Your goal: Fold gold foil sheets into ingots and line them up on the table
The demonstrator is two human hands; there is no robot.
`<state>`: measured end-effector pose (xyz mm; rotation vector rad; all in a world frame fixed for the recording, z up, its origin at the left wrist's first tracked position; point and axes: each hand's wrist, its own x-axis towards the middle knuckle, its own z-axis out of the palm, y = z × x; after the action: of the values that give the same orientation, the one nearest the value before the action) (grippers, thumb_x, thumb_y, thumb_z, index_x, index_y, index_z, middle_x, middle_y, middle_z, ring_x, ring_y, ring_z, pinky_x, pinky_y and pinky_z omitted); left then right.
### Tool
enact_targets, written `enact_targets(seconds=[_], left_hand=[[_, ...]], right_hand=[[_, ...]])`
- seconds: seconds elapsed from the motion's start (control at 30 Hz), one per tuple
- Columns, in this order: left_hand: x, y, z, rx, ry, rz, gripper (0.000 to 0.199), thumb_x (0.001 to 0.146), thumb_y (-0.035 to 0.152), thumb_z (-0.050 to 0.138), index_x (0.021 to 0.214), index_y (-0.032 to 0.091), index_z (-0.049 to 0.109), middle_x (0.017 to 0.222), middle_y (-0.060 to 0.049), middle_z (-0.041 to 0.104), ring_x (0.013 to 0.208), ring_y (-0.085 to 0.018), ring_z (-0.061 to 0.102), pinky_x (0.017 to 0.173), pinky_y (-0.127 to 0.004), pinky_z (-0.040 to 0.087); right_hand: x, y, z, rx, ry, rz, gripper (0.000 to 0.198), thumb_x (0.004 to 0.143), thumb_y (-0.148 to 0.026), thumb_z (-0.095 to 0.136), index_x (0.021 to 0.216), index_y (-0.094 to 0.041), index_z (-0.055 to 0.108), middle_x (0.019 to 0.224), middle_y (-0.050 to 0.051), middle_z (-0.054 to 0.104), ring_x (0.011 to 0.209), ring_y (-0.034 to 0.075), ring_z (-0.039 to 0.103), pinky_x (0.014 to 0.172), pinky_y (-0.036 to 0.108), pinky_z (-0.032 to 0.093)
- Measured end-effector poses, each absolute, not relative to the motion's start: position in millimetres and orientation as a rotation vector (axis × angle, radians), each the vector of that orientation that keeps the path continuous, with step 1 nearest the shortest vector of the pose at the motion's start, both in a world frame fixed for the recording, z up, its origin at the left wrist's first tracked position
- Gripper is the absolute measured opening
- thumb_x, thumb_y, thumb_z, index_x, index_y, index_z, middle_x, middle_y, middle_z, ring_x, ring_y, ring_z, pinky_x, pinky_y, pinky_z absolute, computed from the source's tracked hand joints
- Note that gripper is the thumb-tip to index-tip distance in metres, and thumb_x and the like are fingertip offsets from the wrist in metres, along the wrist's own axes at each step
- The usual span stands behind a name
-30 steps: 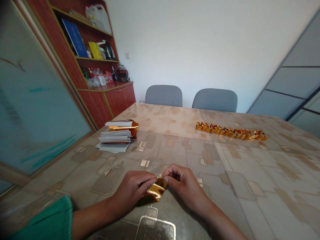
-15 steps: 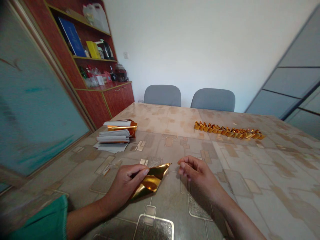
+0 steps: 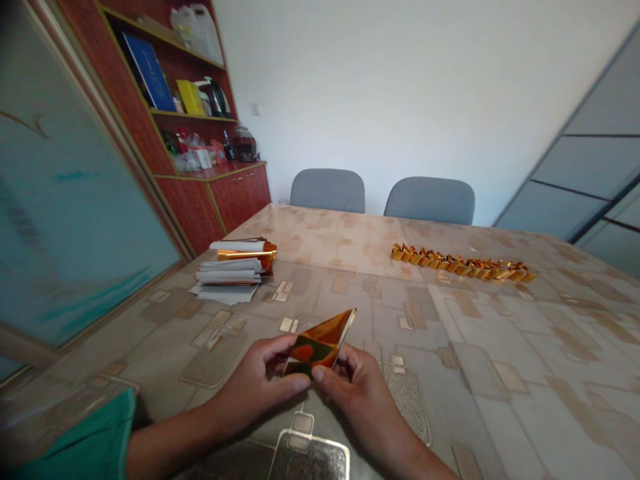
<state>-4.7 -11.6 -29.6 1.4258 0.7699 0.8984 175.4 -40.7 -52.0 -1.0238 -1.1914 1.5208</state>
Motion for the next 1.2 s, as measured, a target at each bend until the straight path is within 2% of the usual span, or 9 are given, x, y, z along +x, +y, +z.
enact_targets(seconds=[0.23,0.33,0.5,0.6,0.7,0.77,0.9,1.0,1.2], left_hand=[[-3.2,-6.6,-35.1,1.308,0.93,0.828,0.029,0.071,0.038,0.076,0.068,0.013,0.061,0.054,0.005,0.049,0.049,-0.008,0.041,0.047,-0.02,0.03],[-4.3,-5.8,-34.1,1.357,0.933,0.818,0.029,0.07,0.038,0.075,0.066,0.013,0.06,0.055,0.005,0.049,0.05,-0.008,0.04,0.048,-0.021,0.029],[-8.8,-5.0,-32.6,1.545,0.924,0.873,0.022,0.075,0.034,0.072,0.07,0.013,0.067,0.067,0.0,0.061,0.063,-0.013,0.052,0.059,-0.023,0.038],[-10.9,-4.7,-32.3,1.866,0.915,0.964,0.016,0.084,0.026,0.066,0.073,0.015,0.071,0.068,-0.002,0.065,0.065,-0.014,0.056,0.061,-0.024,0.04],[-11.0,-5.7,-33.2,2.225,0.763,1.11,0.015,0.089,0.016,0.061,0.08,0.017,0.073,0.073,-0.004,0.069,0.071,-0.016,0.059,0.067,-0.027,0.042],[-10.8,-6.4,-34.4,2.388,0.666,1.182,0.016,0.09,0.012,0.059,0.085,0.017,0.073,0.077,-0.005,0.071,0.074,-0.017,0.06,0.069,-0.028,0.043],[-11.2,-7.2,-36.1,2.565,0.61,1.217,0.016,0.092,0.012,0.058,0.086,0.017,0.072,0.079,-0.005,0.071,0.071,-0.016,0.056,0.066,-0.029,0.041],[-10.3,-8.3,-38.4,2.656,0.614,1.198,0.017,0.094,0.014,0.056,0.086,0.017,0.071,0.079,-0.005,0.07,0.069,-0.015,0.053,0.065,-0.029,0.039],[-7.8,-10.3,-47.2,2.879,0.702,0.973,0.021,0.098,0.019,0.056,0.081,0.02,0.067,0.078,-0.001,0.066,0.069,-0.016,0.049,0.063,-0.031,0.031]], right_hand=[[186.8,-33.7,-46.2,-1.135,-1.2,1.488,0.033,0.07,-0.05,0.083,0.08,-0.019,0.075,0.059,-0.001,0.063,0.047,0.01,0.048,0.047,0.024,0.038],[195.6,-30.3,-42.8,-1.157,-1.305,1.508,0.035,0.07,-0.051,0.083,0.079,-0.018,0.075,0.059,-0.001,0.063,0.048,0.01,0.05,0.046,0.022,0.036],[230.0,-27.1,-26.1,-1.144,-1.431,1.554,0.032,0.075,-0.049,0.081,0.071,-0.019,0.07,0.063,-0.001,0.062,0.054,0.012,0.053,0.055,0.026,0.045],[254.8,-28.0,-3.6,-1.239,-1.43,1.294,0.031,0.083,-0.051,0.073,0.098,-0.024,0.071,0.091,0.006,0.07,0.079,0.021,0.066,0.07,0.034,0.054],[260.7,-36.6,17.2,-1.157,-1.673,1.089,0.045,0.088,-0.058,0.063,0.121,-0.029,0.065,0.121,0.012,0.066,0.11,0.031,0.062,0.09,0.046,0.052],[251.7,-45.6,24.2,-1.088,-1.946,1.041,0.047,0.082,-0.051,0.074,0.123,-0.032,0.062,0.121,0.008,0.064,0.109,0.03,0.061,0.091,0.045,0.051],[226.2,-57.8,24.4,-1.126,-2.318,0.836,0.03,0.078,-0.022,0.079,0.103,-0.03,0.063,0.107,0.003,0.064,0.1,0.024,0.06,0.083,0.035,0.051],[218.2,-56.7,21.2,-1.141,-2.435,0.662,0.009,0.09,-0.02,0.067,0.089,-0.026,0.06,0.094,0.003,0.065,0.087,0.021,0.06,0.072,0.033,0.048],[220.6,-52.6,1.0,-1.053,-2.651,0.267,0.02,0.1,-0.022,0.052,0.08,-0.023,0.056,0.081,0.002,0.064,0.072,0.019,0.053,0.064,0.035,0.035]])
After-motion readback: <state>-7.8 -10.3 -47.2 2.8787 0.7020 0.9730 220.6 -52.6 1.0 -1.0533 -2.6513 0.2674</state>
